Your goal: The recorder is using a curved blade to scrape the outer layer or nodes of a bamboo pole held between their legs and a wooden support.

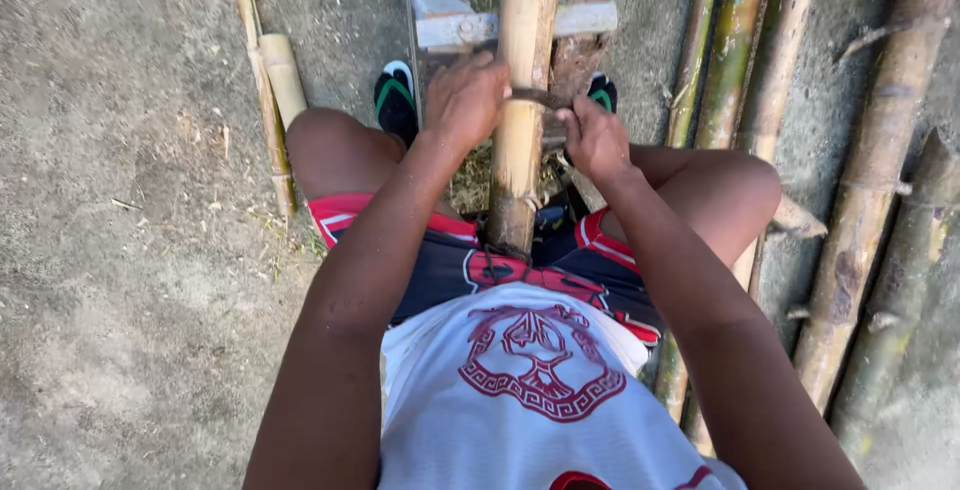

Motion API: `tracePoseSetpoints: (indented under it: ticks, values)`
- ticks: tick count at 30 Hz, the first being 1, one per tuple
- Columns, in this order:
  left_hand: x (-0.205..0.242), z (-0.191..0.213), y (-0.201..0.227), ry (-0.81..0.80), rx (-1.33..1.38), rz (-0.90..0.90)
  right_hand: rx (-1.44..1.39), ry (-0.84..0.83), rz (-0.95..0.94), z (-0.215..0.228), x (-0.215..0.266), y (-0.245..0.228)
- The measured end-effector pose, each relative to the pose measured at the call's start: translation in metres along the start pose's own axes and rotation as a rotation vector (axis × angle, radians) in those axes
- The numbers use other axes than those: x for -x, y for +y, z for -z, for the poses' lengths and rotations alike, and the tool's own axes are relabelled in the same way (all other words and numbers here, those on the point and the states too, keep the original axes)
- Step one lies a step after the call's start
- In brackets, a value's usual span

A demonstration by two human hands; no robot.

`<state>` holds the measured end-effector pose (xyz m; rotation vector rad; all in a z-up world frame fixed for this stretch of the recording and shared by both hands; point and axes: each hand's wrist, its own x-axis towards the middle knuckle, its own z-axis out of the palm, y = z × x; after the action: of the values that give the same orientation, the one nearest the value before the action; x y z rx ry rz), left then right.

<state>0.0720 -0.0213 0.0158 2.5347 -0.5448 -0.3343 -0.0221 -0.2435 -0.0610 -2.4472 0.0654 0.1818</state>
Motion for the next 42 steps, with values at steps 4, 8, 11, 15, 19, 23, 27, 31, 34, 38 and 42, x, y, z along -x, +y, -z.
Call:
tracePoseSetpoints:
  ticks: [4, 8, 11, 15, 19, 23, 27, 31, 34, 38, 42]
  values:
    - [0.006, -0.008, 0.002, -0.030, -0.021, 0.000, -0.028, 0.008, 0.004, -0.004, 0.007, 0.002]
    - [0.007, -0.019, -0.005, -0.030, -0.093, -0.034, -0.107, -0.025, -0.013, -0.010, 0.014, -0.001]
    - [0.004, -0.011, 0.005, -0.090, -0.095, -0.010, -0.134, -0.048, -0.033, -0.008, 0.018, 0.000]
    - [0.000, -0.005, 0.010, -0.134, -0.112, 0.012, -0.162, -0.060, -0.028, -0.005, 0.018, -0.003]
    - [-0.002, -0.014, 0.006, -0.112, -0.128, 0.009, -0.227, -0.111, -0.136, 0.002, 0.022, -0.014]
    - [0.004, -0.025, 0.006, -0.135, -0.094, 0.023, -0.270, -0.153, -0.174, 0.000, 0.028, -0.006]
    - [0.032, -0.046, 0.007, -0.211, -0.007, 0.072, -0.447, -0.273, -0.185, 0.000, 0.053, 0.021]
    - [0.076, -0.029, 0.016, -0.138, 0.116, 0.046, -0.301, -0.305, 0.019, 0.013, 0.056, 0.043]
    - [0.100, -0.012, 0.020, -0.104, 0.179, 0.179, -0.365, -0.332, -0.022, 0.014, 0.054, 0.052]
    - [0.122, -0.044, 0.028, -0.005, 0.052, 0.006, -0.831, 0.111, -0.221, 0.011, 0.039, 0.076]
    - [0.143, -0.085, 0.033, -0.041, -0.118, -0.251, -0.981, 0.318, -0.320, 0.004, 0.039, 0.077]
